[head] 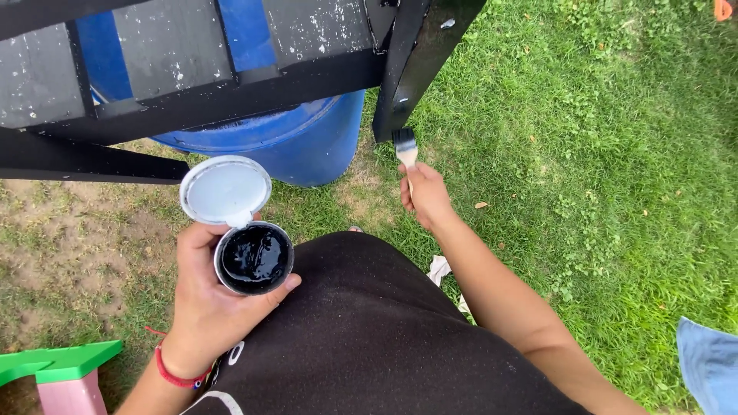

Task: A person uses a paintbrush to apply black paint to a wooden chair frame placed on a blue barrel outdoors.

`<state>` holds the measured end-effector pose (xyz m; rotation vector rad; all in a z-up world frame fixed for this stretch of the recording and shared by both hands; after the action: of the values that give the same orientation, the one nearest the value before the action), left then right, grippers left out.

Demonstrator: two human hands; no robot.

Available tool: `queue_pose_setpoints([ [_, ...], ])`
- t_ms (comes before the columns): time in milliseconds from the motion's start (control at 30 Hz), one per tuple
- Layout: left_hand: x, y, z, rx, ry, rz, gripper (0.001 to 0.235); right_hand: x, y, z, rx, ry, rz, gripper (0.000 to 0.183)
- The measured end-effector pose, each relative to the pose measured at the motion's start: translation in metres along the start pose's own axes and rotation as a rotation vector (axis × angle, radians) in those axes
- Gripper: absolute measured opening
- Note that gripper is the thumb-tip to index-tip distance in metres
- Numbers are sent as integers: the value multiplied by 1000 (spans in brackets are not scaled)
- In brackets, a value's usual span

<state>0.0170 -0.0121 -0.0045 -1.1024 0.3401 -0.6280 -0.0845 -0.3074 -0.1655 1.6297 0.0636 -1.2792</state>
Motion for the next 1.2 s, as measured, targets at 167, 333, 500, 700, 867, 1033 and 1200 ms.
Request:
queue_pose_setpoints([
  [167, -1, 1, 4, 73, -19, -95, 93, -65, 79, 0, 153, -10, 406, 23],
  [333, -3, 3, 5, 24, -10, -96, 93, -135, 116, 15, 240, 64, 910, 23],
  [500, -5, 4, 5, 62, -10, -141, 94, -96, 120, 4, 351, 18, 566, 21],
  [700, -8, 9, 9, 131, -37, -75, 96, -50, 53, -9, -19, -120, 81, 22],
  [867, -2, 7, 9, 109, -44, -99, 93, -110, 80, 6, 175, -4, 291, 25],
  [1033, -1, 3, 1, 51, -2, -98, 93, -172, 147, 15, 387, 306, 715, 22],
  [1200, -3, -1, 3, 33, 22, -183, 90, -145, 156, 0, 100, -97, 269, 26],
])
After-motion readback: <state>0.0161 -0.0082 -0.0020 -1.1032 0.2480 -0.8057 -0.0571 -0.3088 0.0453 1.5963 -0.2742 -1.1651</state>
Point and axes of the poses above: each hand's wrist, its own x-axis towards the middle knuckle, its own z-axis out of the back of the hand, y = z × x, the point moved 2 cm from there along x, towards the middle knuckle
